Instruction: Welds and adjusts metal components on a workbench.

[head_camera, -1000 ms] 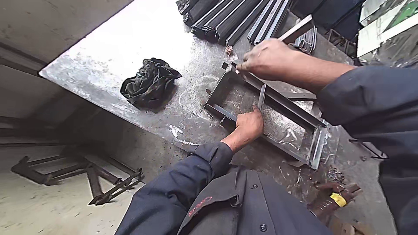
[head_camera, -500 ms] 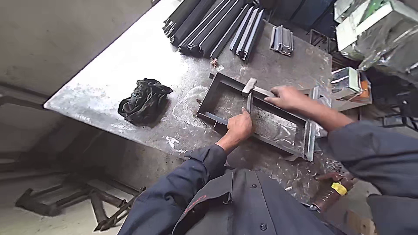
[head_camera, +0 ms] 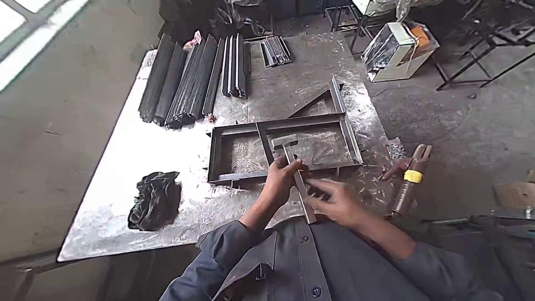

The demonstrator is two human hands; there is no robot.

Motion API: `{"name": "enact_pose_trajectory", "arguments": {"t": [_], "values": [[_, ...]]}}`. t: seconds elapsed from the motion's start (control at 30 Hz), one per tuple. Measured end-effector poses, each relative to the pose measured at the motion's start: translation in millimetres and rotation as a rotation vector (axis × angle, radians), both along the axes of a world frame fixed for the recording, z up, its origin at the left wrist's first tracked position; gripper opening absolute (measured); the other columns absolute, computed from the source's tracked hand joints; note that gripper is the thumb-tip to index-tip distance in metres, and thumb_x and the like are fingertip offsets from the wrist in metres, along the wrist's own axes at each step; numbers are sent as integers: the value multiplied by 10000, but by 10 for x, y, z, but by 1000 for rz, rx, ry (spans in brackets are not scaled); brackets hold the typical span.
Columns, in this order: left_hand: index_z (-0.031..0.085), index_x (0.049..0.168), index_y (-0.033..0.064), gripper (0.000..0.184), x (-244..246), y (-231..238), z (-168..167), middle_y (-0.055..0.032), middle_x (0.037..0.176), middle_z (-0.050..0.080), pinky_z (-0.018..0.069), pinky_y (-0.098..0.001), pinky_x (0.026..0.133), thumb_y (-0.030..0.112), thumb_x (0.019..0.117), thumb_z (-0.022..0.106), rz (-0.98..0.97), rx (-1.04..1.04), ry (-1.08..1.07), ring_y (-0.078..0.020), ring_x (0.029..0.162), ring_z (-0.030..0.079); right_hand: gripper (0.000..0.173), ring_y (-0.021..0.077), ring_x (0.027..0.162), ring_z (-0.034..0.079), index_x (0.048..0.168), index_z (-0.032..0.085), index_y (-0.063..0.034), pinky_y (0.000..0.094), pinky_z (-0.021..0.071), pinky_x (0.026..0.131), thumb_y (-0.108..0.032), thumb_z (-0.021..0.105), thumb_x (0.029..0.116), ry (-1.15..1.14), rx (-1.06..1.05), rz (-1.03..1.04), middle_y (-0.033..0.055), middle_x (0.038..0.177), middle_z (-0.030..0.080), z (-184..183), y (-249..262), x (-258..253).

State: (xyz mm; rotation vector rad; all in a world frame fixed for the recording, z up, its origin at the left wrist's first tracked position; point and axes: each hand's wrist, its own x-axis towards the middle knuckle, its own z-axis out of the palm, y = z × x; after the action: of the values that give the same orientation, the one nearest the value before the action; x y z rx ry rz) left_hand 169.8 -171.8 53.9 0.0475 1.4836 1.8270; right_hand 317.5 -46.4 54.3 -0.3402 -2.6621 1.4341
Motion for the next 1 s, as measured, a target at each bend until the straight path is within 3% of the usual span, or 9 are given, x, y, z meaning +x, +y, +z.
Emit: {"name": "enact_pose_trajectory", "arguments": {"t": [0.07, 0.2, 0.33, 0.43, 0.53, 0.67, 0.77, 0.83, 1.0], "values": [[541, 1144, -61, 142, -39, -28, 61, -124, 745, 672, 623, -349, 593, 48, 1052, 538, 36, -15, 34, -203, 610, 687, 421, 201, 913, 712, 1263, 724, -133, 399, 610, 788, -436, 637, 984, 16, 346, -259, 93, 1071, 726, -14, 378, 377], [627, 1157, -16, 187, -200, -175, 113, -51, 736, 638, 555, -266, 560, 85, 999, 636, -52, -272, 441, -114, 582, 615, 719, 624, 1137, 562, 1541, 430, -68, 764, 466, 834, -376, 707, 953, -435, 631, -728, 409, 1358, 500, -143, 1128, 1035], [666, 1153, 38, 299, -217, -344, 136, -105, 895, 679, 567, -438, 759, 274, 970, 687, -422, -702, 880, -207, 782, 667, 1001, 510, 1043, 663, 1661, -8, -146, 671, 503, 859, -516, 625, 980, -756, 445, -850, 314, 1147, 668, -450, 1234, 1129], [691, 1278, 84, 359, -6, -510, -62, -127, 1045, 743, 567, -511, 874, 252, 965, 638, -624, -725, 1124, -272, 947, 716, 976, 500, 1100, 655, 1658, -11, -116, 652, 504, 912, -414, 635, 989, -590, 361, -934, 313, 1255, 637, -643, 1192, 1194], [726, 1188, 104, 270, 183, -703, -440, -133, 962, 751, 606, -522, 749, 237, 997, 589, -655, -659, 1461, -312, 853, 747, 901, 429, 1293, 571, 1652, 50, -59, 573, 460, 1061, -313, 625, 1006, -182, 205, -957, 321, 1528, 427, -711, 1084, 1405], [704, 1192, 54, 276, 228, -861, -686, -178, 963, 716, 596, -532, 793, 234, 997, 628, -780, -703, 1547, -362, 880, 728, 765, 124, 962, 675, 1662, 120, -151, 318, 590, 780, -243, 528, 1021, 161, -166, -912, 137, 1502, 488, -344, 927, 1525], [711, 1120, 48, 239, 147, -876, -761, -176, 932, 695, 580, -527, 797, 235, 980, 661, -760, -721, 1610, -365, 888, 711, 564, 154, 617, 634, 1611, 298, -136, 291, 549, 477, -259, 442, 1079, 287, -395, -858, 80, 1050, 664, 40, 802, 1360], [721, 1098, 69, 216, 123, -903, -803, -157, 929, 699, 575, -518, 798, 241, 992, 644, -706, -737, 1636, -353, 907, 711, 477, 147, 544, 617, 1504, 420, -101, 273, 542, 433, -308, 467, 1077, 310, -499, -816, 67, 934, 675, 215, 713, 1217], [739, 1130, 120, 232, 181, -1100, -979, -141, 1014, 711, 549, -551, 842, 183, 1014, 549, -470, -777, 1620, -363, 1004, 689, 691, 145, 531, 594, 1628, 261, -158, 273, 542, 440, -248, 573, 1019, 223, -498, -633, 66, 923, 646, 257, 624, 893]]}}
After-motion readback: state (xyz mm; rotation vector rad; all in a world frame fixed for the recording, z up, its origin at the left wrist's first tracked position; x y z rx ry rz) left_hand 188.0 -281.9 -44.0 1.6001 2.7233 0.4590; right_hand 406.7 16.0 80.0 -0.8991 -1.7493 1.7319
